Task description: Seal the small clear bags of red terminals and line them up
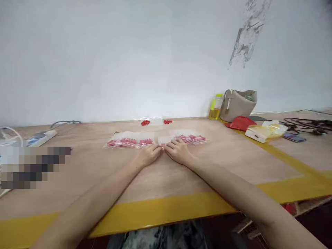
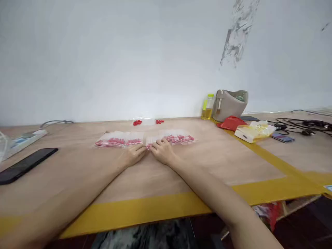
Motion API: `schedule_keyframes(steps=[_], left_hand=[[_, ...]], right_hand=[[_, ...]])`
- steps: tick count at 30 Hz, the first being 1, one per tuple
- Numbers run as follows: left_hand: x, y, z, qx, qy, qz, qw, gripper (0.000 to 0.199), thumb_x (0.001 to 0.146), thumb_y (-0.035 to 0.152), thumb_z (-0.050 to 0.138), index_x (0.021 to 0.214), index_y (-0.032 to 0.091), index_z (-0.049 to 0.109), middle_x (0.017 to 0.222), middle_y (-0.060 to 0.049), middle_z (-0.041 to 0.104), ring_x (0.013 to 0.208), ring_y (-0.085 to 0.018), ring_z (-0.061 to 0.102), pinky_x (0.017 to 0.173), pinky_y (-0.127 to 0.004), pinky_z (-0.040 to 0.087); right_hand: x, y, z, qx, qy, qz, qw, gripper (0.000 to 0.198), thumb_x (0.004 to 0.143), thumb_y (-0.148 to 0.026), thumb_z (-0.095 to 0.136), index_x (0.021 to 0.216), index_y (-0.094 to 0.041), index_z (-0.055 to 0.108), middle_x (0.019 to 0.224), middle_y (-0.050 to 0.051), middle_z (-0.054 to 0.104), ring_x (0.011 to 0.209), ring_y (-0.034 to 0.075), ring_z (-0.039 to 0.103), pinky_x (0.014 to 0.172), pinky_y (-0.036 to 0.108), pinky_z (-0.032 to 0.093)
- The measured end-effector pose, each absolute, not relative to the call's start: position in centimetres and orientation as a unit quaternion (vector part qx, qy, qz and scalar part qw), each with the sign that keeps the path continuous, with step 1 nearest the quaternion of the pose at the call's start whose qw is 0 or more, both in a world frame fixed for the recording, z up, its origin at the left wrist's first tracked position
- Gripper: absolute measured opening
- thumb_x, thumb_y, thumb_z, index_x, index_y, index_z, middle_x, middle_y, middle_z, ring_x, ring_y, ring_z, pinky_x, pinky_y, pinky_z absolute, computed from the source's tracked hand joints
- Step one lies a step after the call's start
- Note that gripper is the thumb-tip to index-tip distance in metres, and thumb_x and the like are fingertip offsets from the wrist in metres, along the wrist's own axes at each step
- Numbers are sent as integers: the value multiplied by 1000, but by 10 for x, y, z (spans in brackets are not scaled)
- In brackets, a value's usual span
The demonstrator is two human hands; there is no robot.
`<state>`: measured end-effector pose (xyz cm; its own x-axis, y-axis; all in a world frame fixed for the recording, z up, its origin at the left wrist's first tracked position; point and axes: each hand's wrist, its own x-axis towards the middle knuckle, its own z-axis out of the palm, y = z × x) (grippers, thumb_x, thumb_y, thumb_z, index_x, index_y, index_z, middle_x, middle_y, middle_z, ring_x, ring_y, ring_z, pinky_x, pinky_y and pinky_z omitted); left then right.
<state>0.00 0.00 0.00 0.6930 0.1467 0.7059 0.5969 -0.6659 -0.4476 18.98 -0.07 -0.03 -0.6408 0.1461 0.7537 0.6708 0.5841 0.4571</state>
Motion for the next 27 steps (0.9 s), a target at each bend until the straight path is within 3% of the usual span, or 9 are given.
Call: schedule_keyframes(steps=[5,17,27], left_hand=[[-1,0,3,-855,-203,-322,353,16,88,16,44,88,17,60,89,-5,65,78,-13,61,71,-25,49],[0,-3,9,-864,-201,-315,338,21,87,15,43,73,16,57,71,-2,61,69,-13,56,66,-26,45],[-2,-4,7,-866,-216,-315,322,23,88,18,41,74,16,59,73,-4,62,72,-14,59,69,-28,48]], right_hand=[[189,1,0,-240,-831,-397,309,24,89,-16,43,74,-16,61,70,2,62,69,13,45,67,33,24],[218,0,3,-241,-832,-421,271,29,89,-10,38,68,-17,56,65,0,56,66,12,42,77,33,25],[244,4,-5,-299,-807,-424,283,30,88,-10,36,65,-16,56,60,0,55,57,11,42,78,33,26]])
